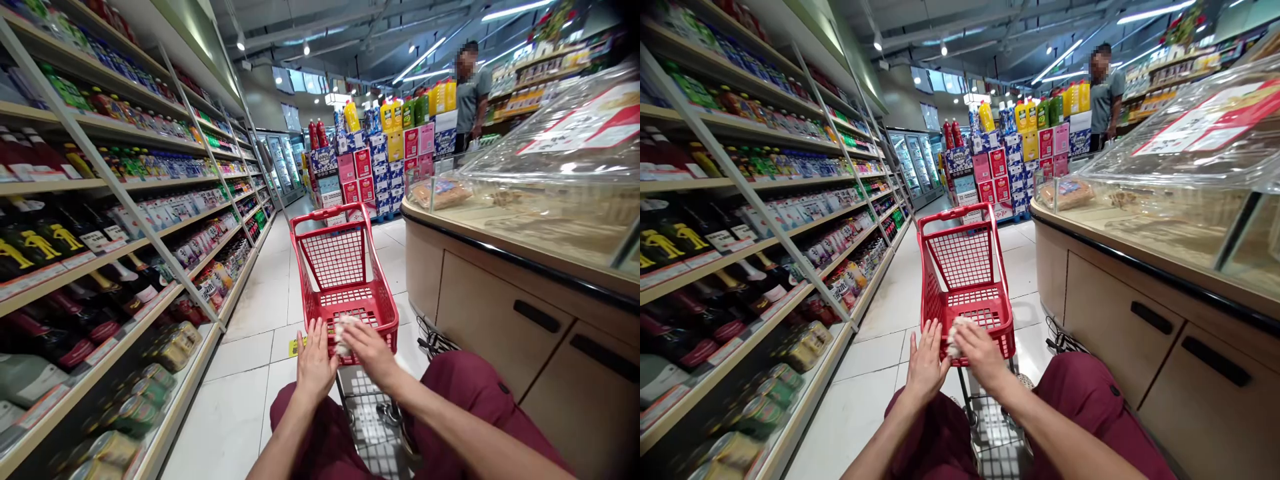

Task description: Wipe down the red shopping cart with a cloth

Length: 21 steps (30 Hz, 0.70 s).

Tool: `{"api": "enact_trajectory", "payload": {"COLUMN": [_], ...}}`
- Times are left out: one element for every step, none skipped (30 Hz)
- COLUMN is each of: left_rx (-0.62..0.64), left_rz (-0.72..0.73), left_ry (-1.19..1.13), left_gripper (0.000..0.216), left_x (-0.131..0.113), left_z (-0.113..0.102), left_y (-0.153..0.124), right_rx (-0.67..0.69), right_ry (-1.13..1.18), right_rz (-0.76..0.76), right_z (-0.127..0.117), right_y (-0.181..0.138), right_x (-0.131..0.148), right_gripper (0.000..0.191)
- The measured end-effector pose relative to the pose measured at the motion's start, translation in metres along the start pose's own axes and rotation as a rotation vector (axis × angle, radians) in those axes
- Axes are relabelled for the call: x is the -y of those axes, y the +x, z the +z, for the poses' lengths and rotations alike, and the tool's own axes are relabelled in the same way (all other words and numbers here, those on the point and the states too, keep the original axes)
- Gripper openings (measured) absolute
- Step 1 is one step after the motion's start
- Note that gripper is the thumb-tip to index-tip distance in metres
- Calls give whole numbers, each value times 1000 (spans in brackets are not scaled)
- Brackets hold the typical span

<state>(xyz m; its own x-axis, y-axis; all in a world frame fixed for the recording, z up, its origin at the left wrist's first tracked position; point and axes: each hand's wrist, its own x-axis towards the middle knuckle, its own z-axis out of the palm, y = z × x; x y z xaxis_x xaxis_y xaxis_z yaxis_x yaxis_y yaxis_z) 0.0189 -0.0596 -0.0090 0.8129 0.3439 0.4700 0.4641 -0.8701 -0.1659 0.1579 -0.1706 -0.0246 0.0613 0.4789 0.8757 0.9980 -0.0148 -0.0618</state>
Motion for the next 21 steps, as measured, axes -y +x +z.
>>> {"api": "enact_trajectory", "payload": {"left_rx": [8,10,7,-1,-10,-15,-17,-15,-13,-11,-8,-4,5,15,25,29,26,19,11,5,2], "left_rz": [15,21,18,7,-4,-12,-15,-21,-32,-47,-60,-65,-55,-34,-11,4,5,-7,-23,-38,-48], "left_ry": [-2,-2,-1,0,-3,-9,-18,-27,-33,-35,-34,-32,-30,-27,-22,-15,-7,-1,1,-2,-9], "left_gripper": [61,62,63,64,65,65,65,65,65,65,65,65,65,64,63,63,63,64,65,66,67], "left_x": [2,3,5,5,5,4,2,0,-2,-4,-5,-5,-4,-2,1,3,6,7,8,7,6], "left_z": [-1,-1,-1,-1,-1,0,0,0,0,0,-1,-2,-3,-4,-5,-5,-5,-4,-3,-2,-1], "left_y": [-1,-1,-2,-2,-3,-4,-4,-3,-3,-2,-1,-1,-1,-1,-2,-4,-6,-8,-10,-11,-13], "right_rx": [15,35,53,69,82,91,98,97,92,86,85,88,97,111,129,148,164,171,166,147,119], "right_ry": [38,68,84,87,82,69,50,29,13,6,10,26,51,76,94,101,96,83,65,45,24], "right_rz": [-18,-31,-30,-12,18,55,100,144,182,208,221,215,191,152,108,75,61,67,86,116,152], "right_z": [10,16,16,12,2,-10,-22,-33,-40,-42,-39,-33,-25,-17,-11,-9,-11,-16,-23,-32,-39], "right_y": [7,12,13,11,7,1,-5,-10,-12,-10,-6,0,8,15,21,24,23,19,13,6,-1], "right_x": [10,16,15,9,-2,-14,-25,-34,-38,-36,-29,-18,-6,6,14,17,14,6,-5,-17,-26], "right_gripper": [28,26,24,23,22,22,22,23,23,24,24,24,24,23,22,20,19,19,19,20,21]}}
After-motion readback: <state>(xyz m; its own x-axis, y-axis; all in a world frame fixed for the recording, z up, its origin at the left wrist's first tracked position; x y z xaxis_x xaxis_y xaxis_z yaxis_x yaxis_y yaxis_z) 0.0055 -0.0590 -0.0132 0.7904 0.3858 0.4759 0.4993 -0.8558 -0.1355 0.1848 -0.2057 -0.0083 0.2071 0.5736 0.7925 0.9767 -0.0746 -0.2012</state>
